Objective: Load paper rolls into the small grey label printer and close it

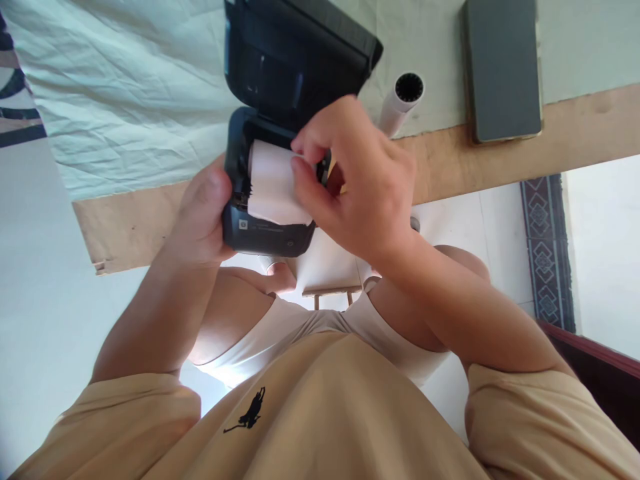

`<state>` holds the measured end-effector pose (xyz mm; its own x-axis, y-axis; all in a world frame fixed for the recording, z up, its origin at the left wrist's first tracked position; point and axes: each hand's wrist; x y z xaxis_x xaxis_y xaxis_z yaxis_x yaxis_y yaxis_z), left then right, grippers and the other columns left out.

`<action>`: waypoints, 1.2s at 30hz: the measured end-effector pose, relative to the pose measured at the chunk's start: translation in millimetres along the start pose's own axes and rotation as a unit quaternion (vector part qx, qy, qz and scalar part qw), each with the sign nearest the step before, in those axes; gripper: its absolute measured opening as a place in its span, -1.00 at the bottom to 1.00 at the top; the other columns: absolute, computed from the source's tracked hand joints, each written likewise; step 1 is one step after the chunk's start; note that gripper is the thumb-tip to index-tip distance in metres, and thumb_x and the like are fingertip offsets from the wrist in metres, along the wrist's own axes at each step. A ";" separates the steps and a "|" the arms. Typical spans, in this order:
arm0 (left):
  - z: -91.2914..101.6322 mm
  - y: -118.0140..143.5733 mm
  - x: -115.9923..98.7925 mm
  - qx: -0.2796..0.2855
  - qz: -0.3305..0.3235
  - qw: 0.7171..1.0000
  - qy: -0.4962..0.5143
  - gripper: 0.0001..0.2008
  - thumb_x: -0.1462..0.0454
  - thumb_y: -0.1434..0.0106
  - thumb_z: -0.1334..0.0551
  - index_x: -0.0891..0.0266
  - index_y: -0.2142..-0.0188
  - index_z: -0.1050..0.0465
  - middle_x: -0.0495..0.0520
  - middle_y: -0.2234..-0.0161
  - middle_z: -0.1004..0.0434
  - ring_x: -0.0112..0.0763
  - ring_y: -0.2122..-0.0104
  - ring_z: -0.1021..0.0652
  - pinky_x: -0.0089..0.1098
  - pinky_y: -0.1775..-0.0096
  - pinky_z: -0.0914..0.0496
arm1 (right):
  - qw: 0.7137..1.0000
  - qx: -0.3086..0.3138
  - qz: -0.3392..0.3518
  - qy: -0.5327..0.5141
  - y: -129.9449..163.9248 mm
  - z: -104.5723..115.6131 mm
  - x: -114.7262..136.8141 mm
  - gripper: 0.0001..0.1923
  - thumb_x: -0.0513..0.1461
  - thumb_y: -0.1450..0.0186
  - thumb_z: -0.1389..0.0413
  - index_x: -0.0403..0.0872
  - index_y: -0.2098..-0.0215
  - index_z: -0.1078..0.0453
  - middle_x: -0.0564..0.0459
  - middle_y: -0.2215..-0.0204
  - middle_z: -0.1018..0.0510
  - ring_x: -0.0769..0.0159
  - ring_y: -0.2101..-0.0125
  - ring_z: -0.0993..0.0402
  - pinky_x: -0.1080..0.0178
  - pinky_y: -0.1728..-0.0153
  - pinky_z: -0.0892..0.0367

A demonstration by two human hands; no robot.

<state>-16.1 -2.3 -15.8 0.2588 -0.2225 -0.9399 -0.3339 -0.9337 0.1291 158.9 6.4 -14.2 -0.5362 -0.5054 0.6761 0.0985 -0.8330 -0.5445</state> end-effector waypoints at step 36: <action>-2.2 -2.6 -3.5 -0.104 0.110 0.986 0.073 -0.43 -0.18 -0.19 0.01 0.24 0.17 -0.40 0.10 0.38 -0.56 -0.47 0.65 -0.45 -0.45 0.72 -0.23 | 0.964 0.150 -0.220 0.018 -6.4 16.8 -21.2 -0.68 -0.07 -0.15 -0.14 -0.15 0.44 -0.21 0.11 0.52 -0.32 0.54 0.48 -0.27 0.33 0.40 -0.29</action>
<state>-14.1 0.4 -12.1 0.3337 -0.4493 -0.8287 -0.2069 -0.8926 0.4007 183.7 18.6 -16.7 -0.6099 -0.0845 0.7879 0.0905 -0.9952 -0.0366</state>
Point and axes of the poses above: each hand's wrist, its own y-axis away from the middle knuckle, its own z-axis out of the back of the hand, x = y × z
